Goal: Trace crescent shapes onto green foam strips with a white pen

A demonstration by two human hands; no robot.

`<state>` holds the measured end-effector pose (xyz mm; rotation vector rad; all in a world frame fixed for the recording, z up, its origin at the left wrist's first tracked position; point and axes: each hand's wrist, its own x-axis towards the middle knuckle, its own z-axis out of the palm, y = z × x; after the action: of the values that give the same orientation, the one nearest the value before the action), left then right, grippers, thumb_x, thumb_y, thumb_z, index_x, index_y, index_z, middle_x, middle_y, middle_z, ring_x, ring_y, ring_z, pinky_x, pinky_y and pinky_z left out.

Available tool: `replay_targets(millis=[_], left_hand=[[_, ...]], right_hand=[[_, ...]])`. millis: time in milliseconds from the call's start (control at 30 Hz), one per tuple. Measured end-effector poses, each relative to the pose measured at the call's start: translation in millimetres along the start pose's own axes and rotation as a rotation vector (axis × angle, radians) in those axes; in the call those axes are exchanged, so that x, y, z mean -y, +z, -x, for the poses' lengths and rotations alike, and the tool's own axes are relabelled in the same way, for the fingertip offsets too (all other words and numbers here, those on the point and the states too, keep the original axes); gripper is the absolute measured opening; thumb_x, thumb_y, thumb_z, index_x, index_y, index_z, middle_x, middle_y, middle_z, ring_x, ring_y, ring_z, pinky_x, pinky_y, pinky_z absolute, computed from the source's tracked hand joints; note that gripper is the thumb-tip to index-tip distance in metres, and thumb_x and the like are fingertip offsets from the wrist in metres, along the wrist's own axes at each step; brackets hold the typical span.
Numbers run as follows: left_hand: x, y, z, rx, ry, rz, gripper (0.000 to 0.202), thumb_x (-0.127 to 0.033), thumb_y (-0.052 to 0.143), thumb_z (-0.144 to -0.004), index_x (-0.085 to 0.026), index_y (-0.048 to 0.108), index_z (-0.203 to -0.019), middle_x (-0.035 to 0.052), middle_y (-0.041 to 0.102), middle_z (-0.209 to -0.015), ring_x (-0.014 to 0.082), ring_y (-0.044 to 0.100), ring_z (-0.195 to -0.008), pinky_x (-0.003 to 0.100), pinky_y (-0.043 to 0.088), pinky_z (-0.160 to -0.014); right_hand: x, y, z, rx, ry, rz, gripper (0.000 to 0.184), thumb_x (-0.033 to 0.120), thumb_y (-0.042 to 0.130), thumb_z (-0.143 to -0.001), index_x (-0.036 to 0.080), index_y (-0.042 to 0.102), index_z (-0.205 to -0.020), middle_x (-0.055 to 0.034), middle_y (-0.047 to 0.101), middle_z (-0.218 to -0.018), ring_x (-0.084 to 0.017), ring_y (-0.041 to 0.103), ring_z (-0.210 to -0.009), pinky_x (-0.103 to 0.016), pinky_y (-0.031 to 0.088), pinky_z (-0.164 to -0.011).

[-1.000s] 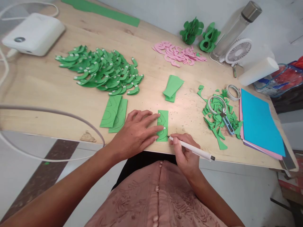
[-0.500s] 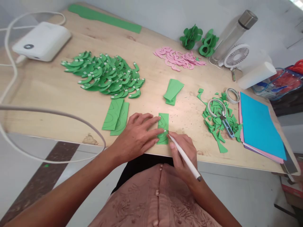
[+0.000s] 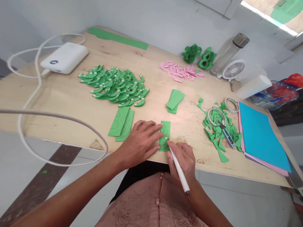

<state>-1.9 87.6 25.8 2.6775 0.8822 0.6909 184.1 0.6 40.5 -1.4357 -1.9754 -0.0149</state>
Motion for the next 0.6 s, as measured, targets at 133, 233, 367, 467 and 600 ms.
replay_targets(millis=[133, 233, 367, 467, 600], left_hand=[[0.7, -1.7, -2.4, 0.004, -0.007, 0.003, 0.025, -0.031, 0.052, -0.094, -0.017, 0.060, -0.114, 0.0116, 0.060, -0.137, 0.0323, 0.049, -0.125, 0.053, 0.033, -0.105], [1.5, -3.1, -4.6, -0.001, 0.003, 0.013, 0.023, -0.031, 0.053, -0.093, -0.017, 0.059, -0.110, 0.0111, 0.062, -0.135, 0.0318, 0.050, -0.122, 0.052, 0.033, -0.103], [2.4, -4.2, -5.9, -0.003, 0.001, 0.017, 0.021, -0.032, 0.054, -0.092, -0.018, 0.059, -0.108, 0.0103, 0.063, -0.133, 0.0313, 0.051, -0.121, 0.051, 0.034, -0.102], [2.7, -4.3, -5.6, 0.006, -0.002, 0.018, 0.020, -0.032, 0.055, -0.092, -0.019, 0.059, -0.107, 0.0099, 0.063, -0.133, 0.0310, 0.051, -0.121, 0.051, 0.034, -0.102], [3.6, -3.8, -4.9, 0.006, 0.001, 0.008, 0.021, -0.032, 0.056, -0.091, -0.019, 0.059, -0.107, 0.0109, 0.060, -0.137, 0.0319, 0.050, -0.123, 0.052, 0.034, -0.102]], right_hand=[[-1.0, 1.6, 0.1, -0.022, -0.021, 0.018, 0.023, 0.012, 0.050, -0.096, 0.011, 0.064, -0.115, -0.0093, 0.075, -0.090, -0.022, 0.060, -0.079, -0.036, 0.045, -0.072], [-1.7, 2.8, 0.5, -0.037, -0.045, 0.025, 0.024, 0.011, 0.051, -0.096, 0.010, 0.064, -0.116, -0.0104, 0.076, -0.093, -0.023, 0.061, -0.080, -0.036, 0.045, -0.072], [-2.8, 4.3, 1.5, -0.043, -0.057, 0.036, 0.026, 0.011, 0.051, -0.095, 0.012, 0.064, -0.117, -0.0099, 0.076, -0.093, -0.023, 0.063, -0.081, -0.037, 0.045, -0.072], [-3.4, 5.3, 2.6, -0.037, -0.051, 0.036, 0.026, 0.013, 0.050, -0.096, 0.013, 0.063, -0.119, -0.0092, 0.076, -0.093, -0.022, 0.062, -0.080, -0.037, 0.045, -0.072], [-3.1, 6.5, 4.1, -0.040, -0.027, 0.024, 0.027, 0.014, 0.051, -0.096, 0.014, 0.063, -0.120, -0.0085, 0.075, -0.091, -0.022, 0.061, -0.080, -0.037, 0.044, -0.072]])
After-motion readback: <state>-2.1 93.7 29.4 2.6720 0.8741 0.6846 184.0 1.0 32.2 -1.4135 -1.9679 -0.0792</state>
